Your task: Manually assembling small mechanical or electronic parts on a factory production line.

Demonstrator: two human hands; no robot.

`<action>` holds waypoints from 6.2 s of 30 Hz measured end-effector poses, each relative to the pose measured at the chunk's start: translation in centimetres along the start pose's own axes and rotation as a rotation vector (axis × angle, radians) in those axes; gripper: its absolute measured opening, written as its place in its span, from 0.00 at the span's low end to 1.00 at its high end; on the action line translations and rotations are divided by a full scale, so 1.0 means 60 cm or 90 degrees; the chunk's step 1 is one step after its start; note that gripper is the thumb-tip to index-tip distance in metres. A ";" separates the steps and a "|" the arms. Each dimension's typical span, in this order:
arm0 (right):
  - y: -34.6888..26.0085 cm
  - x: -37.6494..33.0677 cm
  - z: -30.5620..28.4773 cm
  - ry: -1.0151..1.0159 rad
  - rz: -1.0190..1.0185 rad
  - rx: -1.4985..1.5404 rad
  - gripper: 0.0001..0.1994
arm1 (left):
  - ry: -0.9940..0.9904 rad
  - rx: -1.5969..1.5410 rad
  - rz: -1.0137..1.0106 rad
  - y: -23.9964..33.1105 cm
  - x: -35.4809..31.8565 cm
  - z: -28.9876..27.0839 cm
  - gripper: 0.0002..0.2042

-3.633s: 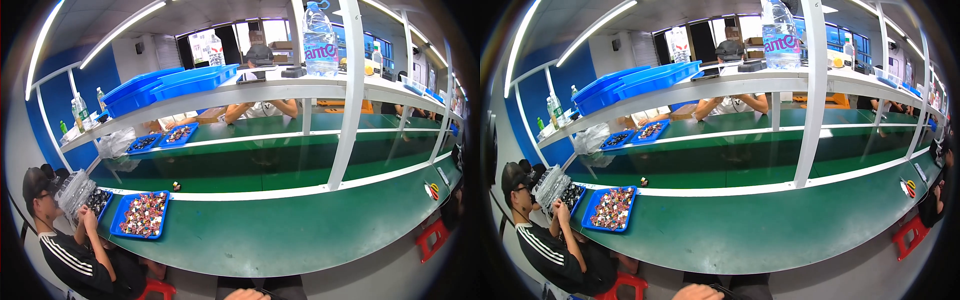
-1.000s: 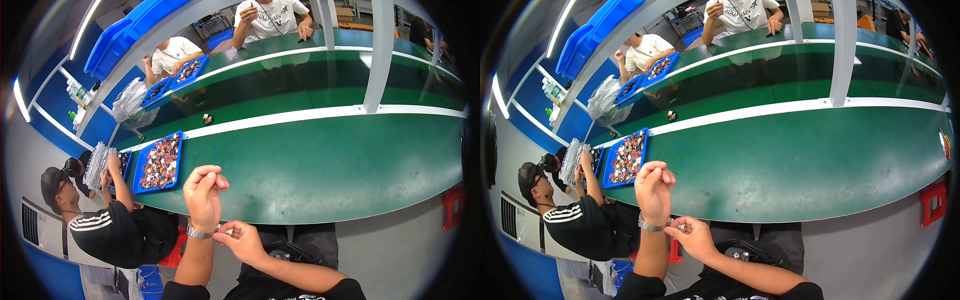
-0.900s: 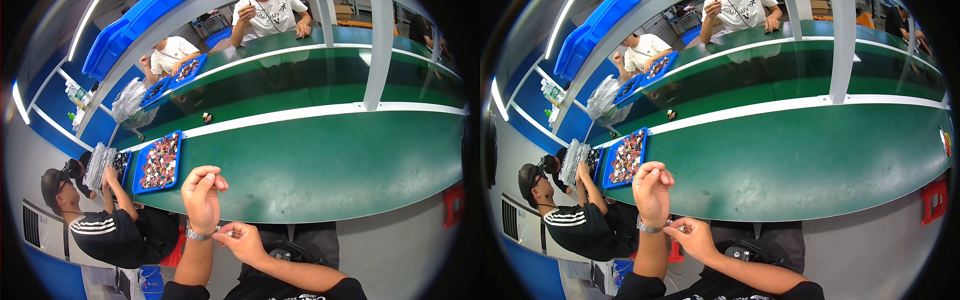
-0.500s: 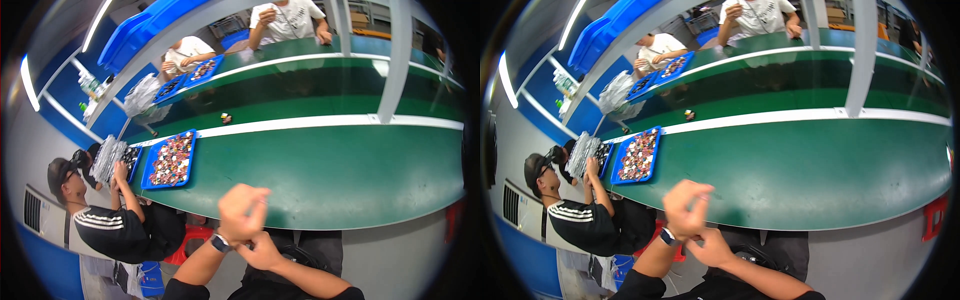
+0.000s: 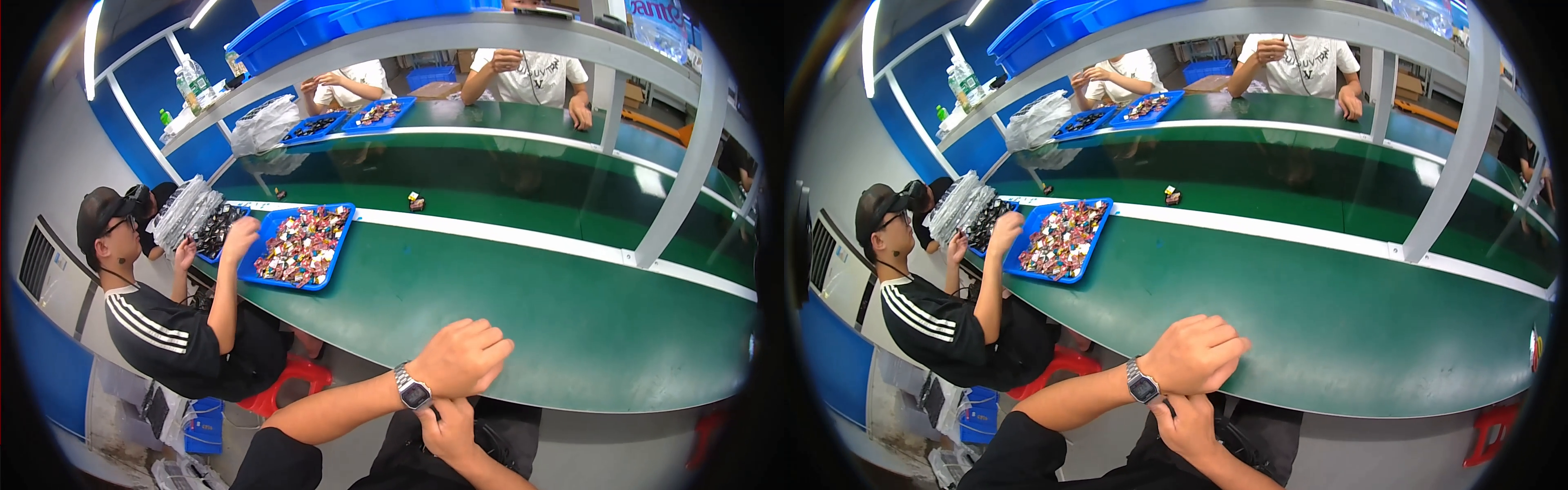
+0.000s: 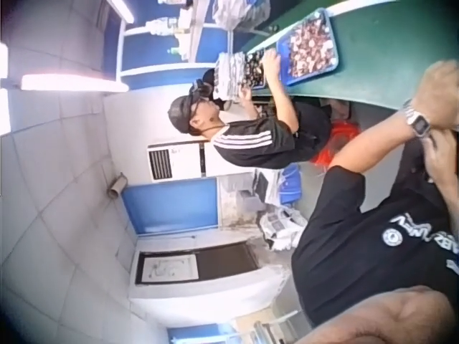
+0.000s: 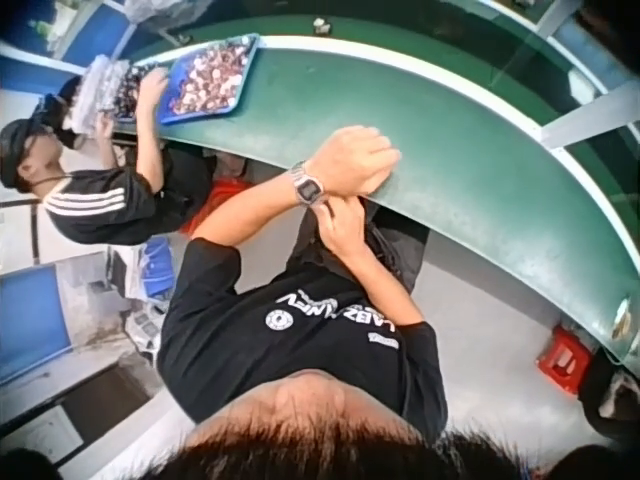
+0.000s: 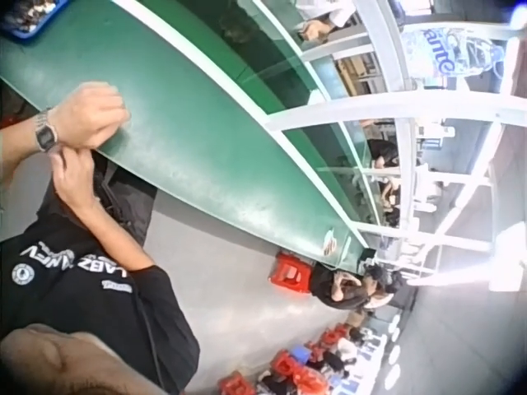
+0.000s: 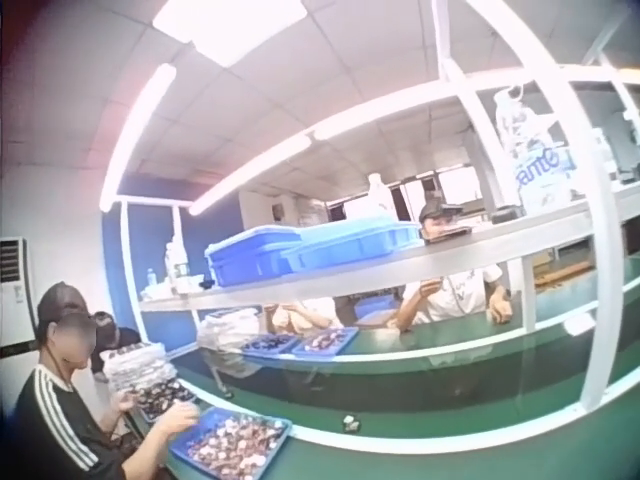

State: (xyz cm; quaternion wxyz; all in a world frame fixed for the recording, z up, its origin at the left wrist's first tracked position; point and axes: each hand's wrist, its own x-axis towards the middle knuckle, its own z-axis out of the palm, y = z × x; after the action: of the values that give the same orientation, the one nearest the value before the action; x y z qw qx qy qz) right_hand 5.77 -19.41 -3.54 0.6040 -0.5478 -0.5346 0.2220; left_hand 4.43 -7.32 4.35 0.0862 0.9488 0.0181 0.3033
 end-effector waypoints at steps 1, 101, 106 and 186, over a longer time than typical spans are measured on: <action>-0.012 0.008 -0.008 0.080 -0.072 -0.112 0.11 | 0.004 -0.008 -0.017 -0.005 0.004 -0.003 0.10; 0.105 0.294 -0.247 -0.121 -0.069 -0.286 0.08 | -0.175 -0.921 -0.541 -0.232 0.072 0.095 0.14; 0.097 0.291 -0.232 -0.080 -0.045 -0.359 0.07 | -0.137 -0.994 -0.549 -0.231 0.064 0.105 0.16; 0.122 0.278 -0.209 0.058 -0.028 -0.216 0.10 | 0.002 -1.101 -0.457 -0.239 0.050 0.130 0.09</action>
State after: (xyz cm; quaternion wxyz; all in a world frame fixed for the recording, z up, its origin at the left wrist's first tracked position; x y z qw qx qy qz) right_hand 24.75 -8.30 -1.28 0.5313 -0.6395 -0.5483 0.0901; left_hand 11.61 5.88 -2.68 0.8505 0.4924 0.0780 0.1677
